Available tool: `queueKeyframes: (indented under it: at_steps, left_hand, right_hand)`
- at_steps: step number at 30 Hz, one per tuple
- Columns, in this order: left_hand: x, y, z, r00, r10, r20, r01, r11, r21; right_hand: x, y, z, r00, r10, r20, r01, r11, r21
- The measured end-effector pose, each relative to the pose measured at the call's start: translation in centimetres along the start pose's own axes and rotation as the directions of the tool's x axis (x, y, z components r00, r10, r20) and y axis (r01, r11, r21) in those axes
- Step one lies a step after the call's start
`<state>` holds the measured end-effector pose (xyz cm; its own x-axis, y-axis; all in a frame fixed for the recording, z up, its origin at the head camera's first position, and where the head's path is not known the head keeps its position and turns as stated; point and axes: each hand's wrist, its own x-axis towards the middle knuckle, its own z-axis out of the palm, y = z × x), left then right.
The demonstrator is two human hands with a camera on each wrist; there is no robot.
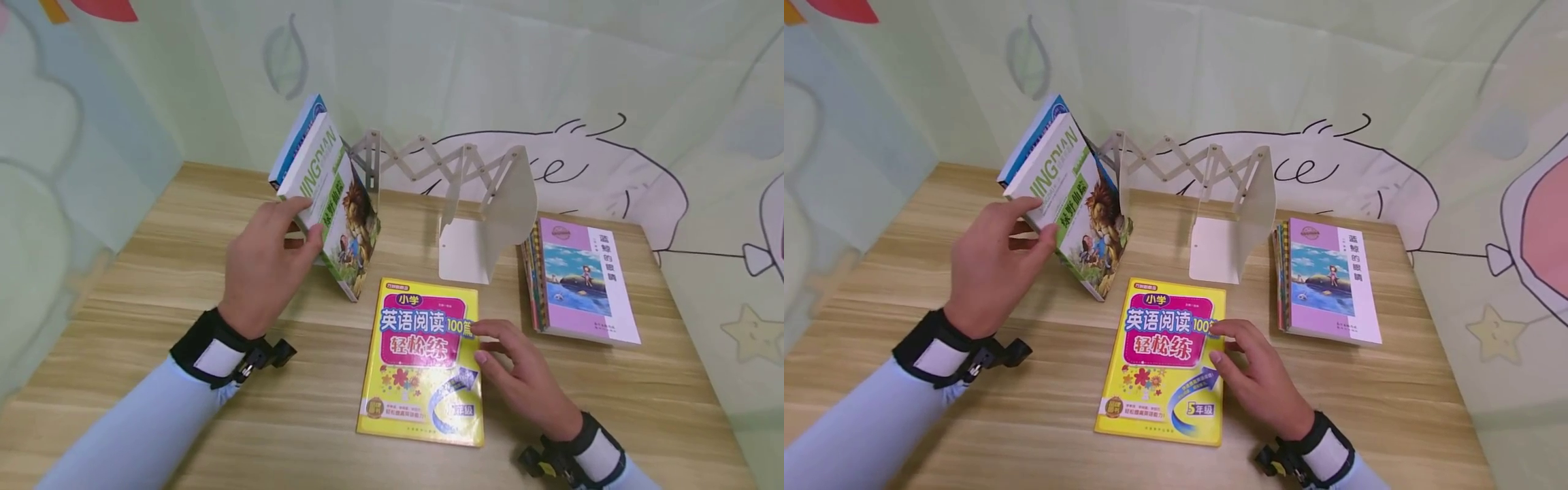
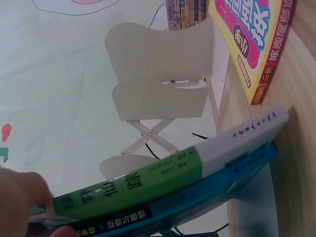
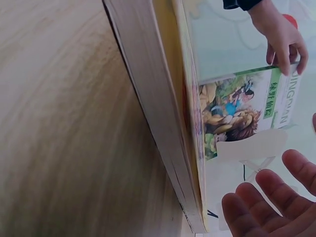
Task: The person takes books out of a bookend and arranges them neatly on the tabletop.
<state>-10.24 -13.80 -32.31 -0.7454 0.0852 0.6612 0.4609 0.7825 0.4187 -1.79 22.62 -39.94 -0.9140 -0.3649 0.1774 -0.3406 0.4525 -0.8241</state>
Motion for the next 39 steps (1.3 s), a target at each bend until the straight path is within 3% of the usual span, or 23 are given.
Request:
queueKeyframes:
  at_steps: [4, 8, 12, 22, 28, 32, 39]
  left_hand:
    - [-0.1, 0.2, 0.3, 0.997, -0.009, -0.076, 0.002, 0.996, -0.088]
    - [0.0, 0.6, 0.5, 0.988, -0.034, -0.152, 0.015, 0.992, -0.122]
    - [-0.1, 1.1, 0.2, 0.978, -0.017, -0.209, -0.015, 0.989, -0.149]
    - [-0.8, 3.6, -2.1, 0.960, 0.074, -0.269, -0.126, 0.976, -0.179]
    - [-1.7, 5.6, -3.7, 0.958, 0.078, -0.275, -0.151, 0.955, -0.255]
    - [-2.1, 6.4, -4.1, 0.965, 0.070, -0.255, -0.164, 0.913, -0.374]
    - [-2.3, 7.5, -4.1, 0.991, 0.021, -0.133, -0.100, 0.777, -0.622]
  right_hand:
    - [-0.1, 0.2, 0.0, 1.000, -0.008, 0.006, 0.008, 1.000, 0.010]
    - [-0.2, 0.1, -0.1, 1.000, -0.001, 0.019, 0.001, 1.000, 0.016]
    - [-0.2, 0.0, -0.1, 0.999, -0.007, 0.034, 0.006, 1.000, 0.020]
    - [-0.2, 0.0, -0.3, 0.999, -0.012, 0.043, 0.011, 1.000, 0.024]
    - [-0.1, -0.2, -0.4, 1.000, -0.010, 0.029, 0.010, 1.000, 0.019]
    - [0.0, -0.3, -0.4, 1.000, -0.008, 0.030, 0.008, 1.000, 0.017]
    - [0.7, -1.2, -0.1, 0.999, -0.017, 0.042, 0.015, 0.998, 0.055]
